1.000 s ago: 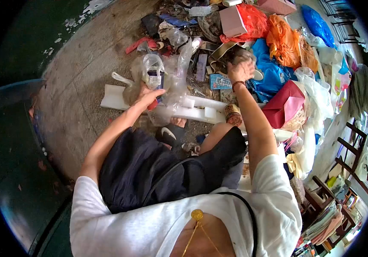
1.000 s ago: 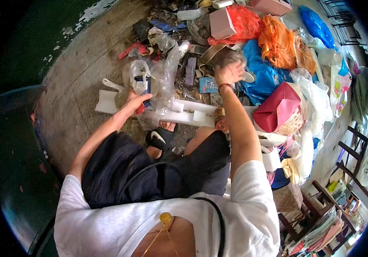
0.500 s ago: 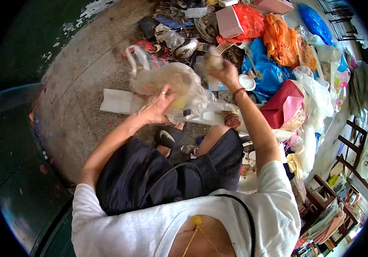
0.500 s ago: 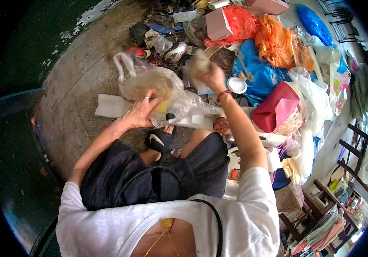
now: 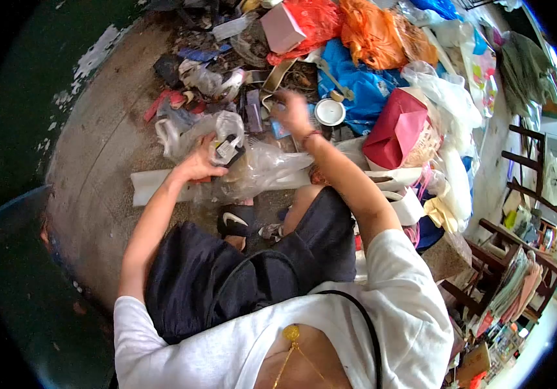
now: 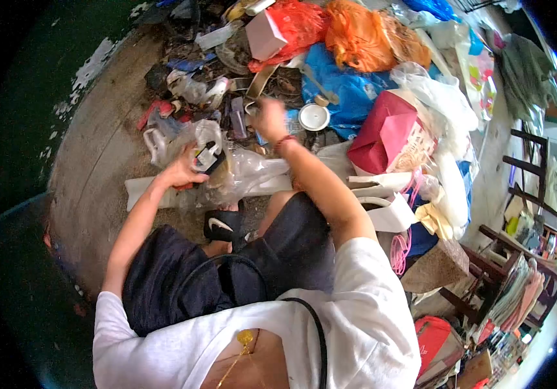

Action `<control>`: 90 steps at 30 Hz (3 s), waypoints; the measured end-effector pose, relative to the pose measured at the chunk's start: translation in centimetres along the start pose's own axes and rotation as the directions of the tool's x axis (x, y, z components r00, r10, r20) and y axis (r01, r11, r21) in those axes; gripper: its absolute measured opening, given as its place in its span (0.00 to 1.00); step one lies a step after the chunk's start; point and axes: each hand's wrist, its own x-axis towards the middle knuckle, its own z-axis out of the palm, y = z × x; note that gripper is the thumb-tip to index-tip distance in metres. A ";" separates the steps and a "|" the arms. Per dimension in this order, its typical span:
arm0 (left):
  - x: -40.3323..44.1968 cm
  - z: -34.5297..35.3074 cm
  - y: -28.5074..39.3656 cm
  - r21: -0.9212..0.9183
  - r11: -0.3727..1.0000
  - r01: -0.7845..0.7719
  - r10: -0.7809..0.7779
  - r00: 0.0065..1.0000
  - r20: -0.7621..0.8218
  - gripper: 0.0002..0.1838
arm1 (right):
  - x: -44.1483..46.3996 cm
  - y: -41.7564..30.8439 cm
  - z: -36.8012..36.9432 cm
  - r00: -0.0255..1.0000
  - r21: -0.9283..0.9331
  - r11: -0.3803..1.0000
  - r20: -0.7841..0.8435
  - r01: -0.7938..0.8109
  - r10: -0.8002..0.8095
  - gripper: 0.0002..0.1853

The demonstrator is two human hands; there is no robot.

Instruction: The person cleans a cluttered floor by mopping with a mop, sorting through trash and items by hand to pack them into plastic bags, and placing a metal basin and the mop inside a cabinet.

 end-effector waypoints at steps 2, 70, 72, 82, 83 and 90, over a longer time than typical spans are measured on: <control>-0.1 0.3 -0.2 0.032 0.998 0.050 -0.049 0.998 -0.030 0.55 | -0.8 4.6 -6.6 0.921 -0.414 0.894 -0.389 -0.169 -0.006 0.28; -0.9 3.3 -0.9 -0.071 0.996 0.045 -0.060 0.971 -0.232 0.33 | -10.2 5.6 -37.8 0.933 0.068 0.932 0.082 -0.355 0.350 0.23; -1.3 2.9 1.2 -0.050 0.998 -0.023 0.009 0.963 -0.269 0.32 | -9.1 5.4 -36.6 0.950 0.374 0.885 -0.029 -0.277 0.310 0.26; -0.4 4.6 -4.0 -0.141 0.986 -0.093 0.039 0.937 -0.348 0.31 | -16.7 16.0 -23.9 0.989 -0.405 0.911 0.089 -0.076 0.121 0.35; -0.6 4.5 -3.2 -0.146 0.984 -0.101 0.045 0.938 -0.343 0.31 | -19.1 12.2 -25.8 0.901 -0.430 0.867 0.223 -0.253 0.373 0.31; -0.5 4.0 -1.3 -0.190 0.976 -0.106 0.038 0.942 -0.332 0.34 | -31.0 18.3 -27.6 0.926 -0.786 0.571 -0.002 -0.235 0.378 0.23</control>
